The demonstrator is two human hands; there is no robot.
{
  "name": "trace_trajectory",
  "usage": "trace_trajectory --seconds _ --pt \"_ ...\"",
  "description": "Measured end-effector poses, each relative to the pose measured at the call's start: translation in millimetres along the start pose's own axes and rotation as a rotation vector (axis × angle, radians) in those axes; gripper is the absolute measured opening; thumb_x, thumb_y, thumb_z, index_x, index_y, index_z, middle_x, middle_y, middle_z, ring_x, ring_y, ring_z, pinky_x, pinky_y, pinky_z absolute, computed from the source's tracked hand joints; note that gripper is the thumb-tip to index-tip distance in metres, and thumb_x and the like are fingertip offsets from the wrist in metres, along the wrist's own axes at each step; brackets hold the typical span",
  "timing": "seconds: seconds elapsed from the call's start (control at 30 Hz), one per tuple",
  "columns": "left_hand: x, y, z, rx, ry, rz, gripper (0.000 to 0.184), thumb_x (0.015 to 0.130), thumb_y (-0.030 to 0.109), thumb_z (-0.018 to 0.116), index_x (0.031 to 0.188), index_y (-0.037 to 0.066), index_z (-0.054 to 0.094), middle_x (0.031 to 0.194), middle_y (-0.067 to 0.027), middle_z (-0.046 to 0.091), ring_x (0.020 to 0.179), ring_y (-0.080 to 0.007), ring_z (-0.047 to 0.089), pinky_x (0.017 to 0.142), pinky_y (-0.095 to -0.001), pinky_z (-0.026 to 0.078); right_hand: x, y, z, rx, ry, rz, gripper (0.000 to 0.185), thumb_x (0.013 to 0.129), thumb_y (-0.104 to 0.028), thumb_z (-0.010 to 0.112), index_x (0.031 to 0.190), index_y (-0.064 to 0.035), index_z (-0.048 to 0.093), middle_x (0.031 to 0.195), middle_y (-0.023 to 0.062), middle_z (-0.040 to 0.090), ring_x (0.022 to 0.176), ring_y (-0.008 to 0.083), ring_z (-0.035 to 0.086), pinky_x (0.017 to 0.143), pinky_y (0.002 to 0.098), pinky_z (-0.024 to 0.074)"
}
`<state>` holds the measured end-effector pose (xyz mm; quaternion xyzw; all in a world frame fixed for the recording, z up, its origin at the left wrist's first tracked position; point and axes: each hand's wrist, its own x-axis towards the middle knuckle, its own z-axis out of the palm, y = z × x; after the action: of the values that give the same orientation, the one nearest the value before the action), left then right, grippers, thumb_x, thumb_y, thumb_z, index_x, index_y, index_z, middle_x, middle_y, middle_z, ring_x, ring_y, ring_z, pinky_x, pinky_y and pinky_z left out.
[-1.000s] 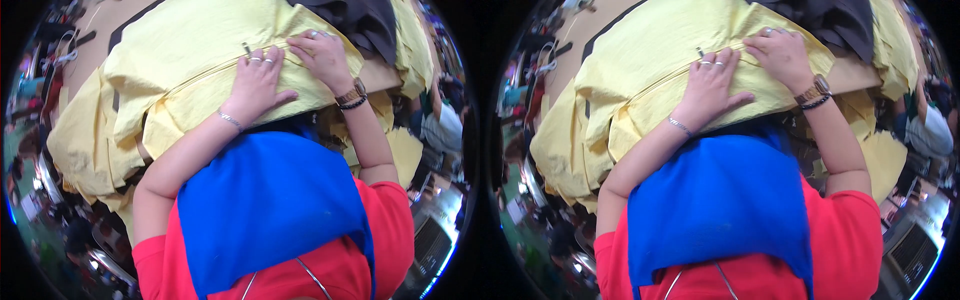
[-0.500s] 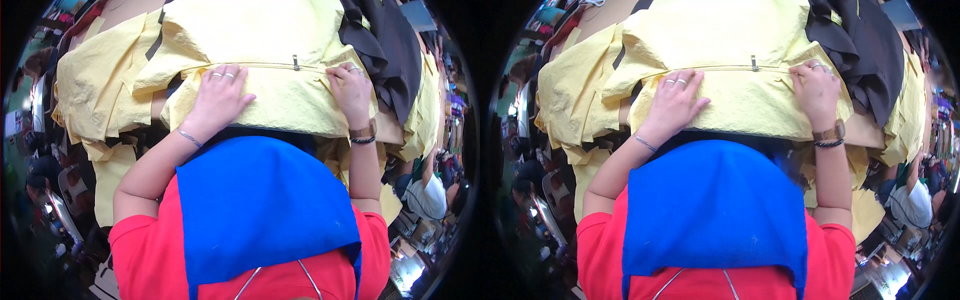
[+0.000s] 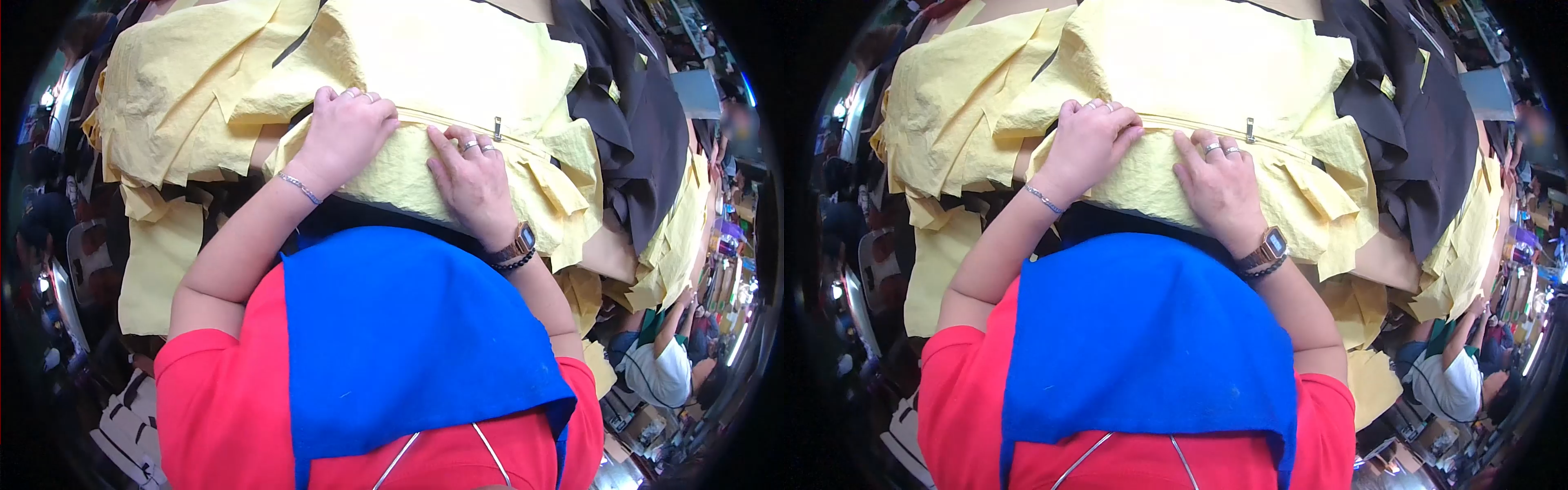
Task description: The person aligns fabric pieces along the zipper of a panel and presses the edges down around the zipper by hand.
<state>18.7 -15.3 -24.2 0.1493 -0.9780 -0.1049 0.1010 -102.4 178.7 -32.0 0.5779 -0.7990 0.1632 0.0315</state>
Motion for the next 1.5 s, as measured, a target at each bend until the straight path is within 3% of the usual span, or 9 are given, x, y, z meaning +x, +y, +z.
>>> trace_trajectory --seconds 0.27,0.5,0.77,1.07,1.5 --pt "13.8 1.6 -2.4 -0.168 -0.094 -0.224 0.024 0.092 0.036 0.068 0.089 0.014 0.077 0.069 -0.0067 0.068 0.076 -0.0253 0.067 0.089 -0.043 0.039 0.4 1.7 0.6 -0.042 -0.044 -0.024 0.046 0.095 -0.028 0.066 0.138 -0.013 0.06 0.122 0.0084 0.064 0.107 0.0264 0.061 0.083 0.0419 0.0489" --pt "17.6 5.4 -3.9 -0.12 -0.099 -0.232 0.024 0.09 0.036 0.069 0.088 0.014 0.077 0.071 -0.007 0.071 0.073 -0.0261 0.067 0.088 -0.0426 0.04 6.9 -1.9 -5.4 -0.106 -0.086 -0.071 0.046 0.096 -0.03 0.064 0.141 -0.0191 0.059 0.123 0.0106 0.064 0.106 0.025 0.061 0.078 0.0416 0.0468" --pt "13.3 -1.9 -24.6 -0.118 -0.223 -0.246 0.024 0.094 0.036 0.068 0.093 0.014 0.078 0.072 -0.0051 0.072 0.071 -0.0247 0.067 0.09 -0.0399 0.039 12.7 -5.4 -7.7 -0.114 -0.155 -0.037 0.05 0.096 -0.034 0.063 0.143 -0.019 0.055 0.123 0.0123 0.064 0.107 0.0251 0.063 0.074 0.0416 0.0479" --pt "7.6 -22.2 -26.0 -0.17 -0.185 -0.299 0.029 0.09 0.036 0.073 0.096 0.009 0.079 0.087 -0.0134 0.076 0.083 -0.0287 0.074 0.078 -0.0388 0.057 13.8 -4.6 -9.5 -0.103 -0.148 -0.039 0.049 0.095 -0.032 0.065 0.142 -0.0186 0.057 0.124 0.013 0.064 0.108 0.0256 0.063 0.073 0.0419 0.0487" --pt "13.5 -25.6 -28.4 -0.28 -0.282 -0.42 0.029 0.086 0.035 0.074 0.096 0.008 0.078 0.089 -0.0128 0.076 0.083 -0.0273 0.073 0.078 -0.0375 0.056 14.7 -3.6 -10.4 -0.097 -0.121 -0.05 0.047 0.095 -0.03 0.067 0.14 -0.0199 0.06 0.117 0.0095 0.062 0.105 0.0263 0.062 0.075 0.0406 0.0509"
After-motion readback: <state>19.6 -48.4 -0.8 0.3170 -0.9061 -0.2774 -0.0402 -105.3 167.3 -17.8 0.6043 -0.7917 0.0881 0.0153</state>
